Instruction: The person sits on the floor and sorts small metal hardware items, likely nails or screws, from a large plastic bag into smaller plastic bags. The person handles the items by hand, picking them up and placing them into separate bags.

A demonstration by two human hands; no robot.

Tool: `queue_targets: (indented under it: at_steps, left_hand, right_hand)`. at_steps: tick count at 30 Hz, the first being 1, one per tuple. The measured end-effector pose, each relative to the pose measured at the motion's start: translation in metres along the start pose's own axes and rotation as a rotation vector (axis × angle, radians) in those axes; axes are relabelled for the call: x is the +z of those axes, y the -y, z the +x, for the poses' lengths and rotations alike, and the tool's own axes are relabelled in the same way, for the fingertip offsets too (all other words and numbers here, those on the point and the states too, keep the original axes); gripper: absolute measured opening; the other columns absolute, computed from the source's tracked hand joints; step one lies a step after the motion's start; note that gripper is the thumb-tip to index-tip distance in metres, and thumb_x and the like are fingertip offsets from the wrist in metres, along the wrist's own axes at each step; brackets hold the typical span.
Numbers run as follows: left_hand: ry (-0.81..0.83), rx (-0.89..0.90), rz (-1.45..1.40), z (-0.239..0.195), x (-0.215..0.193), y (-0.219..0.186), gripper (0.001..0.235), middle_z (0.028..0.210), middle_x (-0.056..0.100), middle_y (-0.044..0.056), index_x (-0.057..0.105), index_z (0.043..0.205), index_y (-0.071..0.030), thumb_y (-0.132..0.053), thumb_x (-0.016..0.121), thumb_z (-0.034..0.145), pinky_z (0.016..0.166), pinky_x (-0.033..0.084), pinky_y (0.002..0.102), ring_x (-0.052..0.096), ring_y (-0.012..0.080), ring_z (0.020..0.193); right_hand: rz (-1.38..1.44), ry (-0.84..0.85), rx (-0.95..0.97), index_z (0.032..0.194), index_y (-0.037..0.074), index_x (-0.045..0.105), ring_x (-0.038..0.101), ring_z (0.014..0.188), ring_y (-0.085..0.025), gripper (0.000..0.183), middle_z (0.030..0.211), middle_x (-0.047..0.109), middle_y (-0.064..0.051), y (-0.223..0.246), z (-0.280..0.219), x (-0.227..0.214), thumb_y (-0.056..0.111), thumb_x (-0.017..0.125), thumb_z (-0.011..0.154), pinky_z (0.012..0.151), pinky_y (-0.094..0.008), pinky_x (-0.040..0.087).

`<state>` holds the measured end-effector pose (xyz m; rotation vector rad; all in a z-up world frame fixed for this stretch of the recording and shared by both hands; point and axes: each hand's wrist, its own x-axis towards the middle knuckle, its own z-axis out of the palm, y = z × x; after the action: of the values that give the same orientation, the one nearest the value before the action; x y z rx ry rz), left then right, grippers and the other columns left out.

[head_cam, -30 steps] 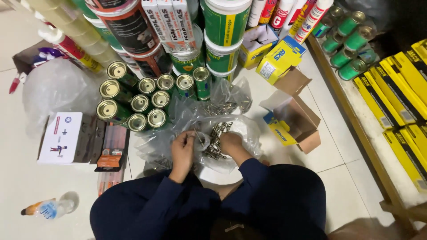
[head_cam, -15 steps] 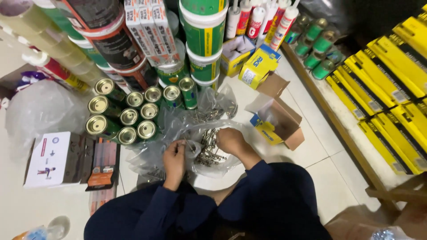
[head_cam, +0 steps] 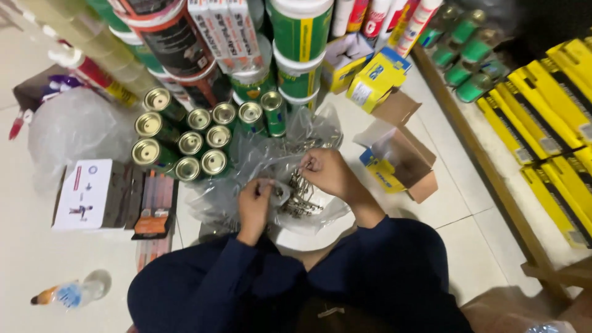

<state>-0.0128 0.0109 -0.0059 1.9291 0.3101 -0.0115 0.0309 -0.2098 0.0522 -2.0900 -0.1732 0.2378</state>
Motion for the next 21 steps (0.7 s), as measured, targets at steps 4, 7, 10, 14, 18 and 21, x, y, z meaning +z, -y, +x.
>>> queue_targets:
  at_steps: [4, 7, 10, 14, 18, 21]
  left_hand:
    - [-0.006, -0.019, -0.047, 0.001, 0.005, 0.001, 0.021, 0.093, 0.075, 0.017, 0.078, 0.104, -0.007, -0.024, 0.068, 0.096, 0.082, 0.052, 0.042, 0.069, 0.0307, 0.091]
    - [-0.025, -0.004, -0.092, 0.002, 0.010, 0.001, 0.018, 0.088, 0.073, 0.012, 0.078, 0.102, -0.008, -0.023, 0.068, 0.098, 0.079, 0.050, 0.038, 0.064, 0.0227, 0.086]
    - [-0.040, 0.014, -0.151, -0.001, 0.009, -0.005, 0.016, 0.082, 0.068, 0.008, 0.077, 0.101, -0.007, -0.019, 0.066, 0.099, 0.076, 0.048, 0.034, 0.058, 0.0192, 0.083]
    - [-0.034, 0.065, -0.167, -0.002, 0.009, 0.000, 0.018, 0.076, 0.064, 0.010, 0.076, 0.103, -0.005, -0.019, 0.066, 0.101, 0.070, 0.048, 0.035, 0.056, 0.0190, 0.077]
    - [-0.032, 0.082, -0.126, 0.002, 0.013, 0.018, 0.017, 0.074, 0.065, 0.013, 0.075, 0.106, -0.004, -0.017, 0.069, 0.098, 0.068, 0.049, 0.036, 0.058, 0.0198, 0.076]
    - [-0.015, 0.098, -0.092, -0.004, 0.009, 0.001, 0.021, 0.075, 0.065, 0.013, 0.076, 0.105, -0.007, -0.016, 0.081, 0.086, 0.068, 0.051, 0.037, 0.059, 0.0208, 0.075]
  right_hand:
    - [0.074, 0.062, -0.063, 0.098, 0.005, 0.076, 0.070, 0.067, -0.019, 0.019, 0.068, 0.071, -0.011, 0.034, -0.009, 0.011, 0.010, 0.075, 0.080, 0.062, -0.031, 0.056]
    - [0.129, 0.155, -0.145, 0.107, -0.004, 0.074, 0.072, 0.074, -0.025, 0.031, 0.088, 0.077, -0.024, 0.028, -0.007, 0.018, 0.005, 0.077, 0.078, 0.067, -0.040, 0.058]
    - [0.187, 0.187, -0.057, 0.110, 0.001, 0.075, 0.073, 0.074, -0.020, 0.028, 0.090, 0.079, -0.019, 0.015, -0.002, 0.012, 0.003, 0.072, 0.082, 0.065, -0.033, 0.058]
    - [-0.011, 0.202, 0.038, 0.112, 0.005, 0.075, 0.077, 0.087, -0.026, 0.030, 0.096, 0.079, -0.017, -0.020, 0.008, 0.024, 0.013, 0.074, 0.084, 0.078, -0.039, 0.059]
    - [-0.163, 0.236, 0.079, 0.115, 0.002, 0.074, 0.075, 0.097, -0.038, 0.039, 0.096, 0.079, -0.019, 0.002, -0.002, 0.039, 0.027, 0.073, 0.084, 0.083, -0.049, 0.058]
    - [-0.193, 0.165, 0.097, 0.099, 0.008, 0.076, 0.078, 0.081, -0.025, 0.025, 0.078, 0.078, -0.009, -0.066, 0.022, 0.086, 0.026, 0.075, 0.081, 0.074, -0.038, 0.059]
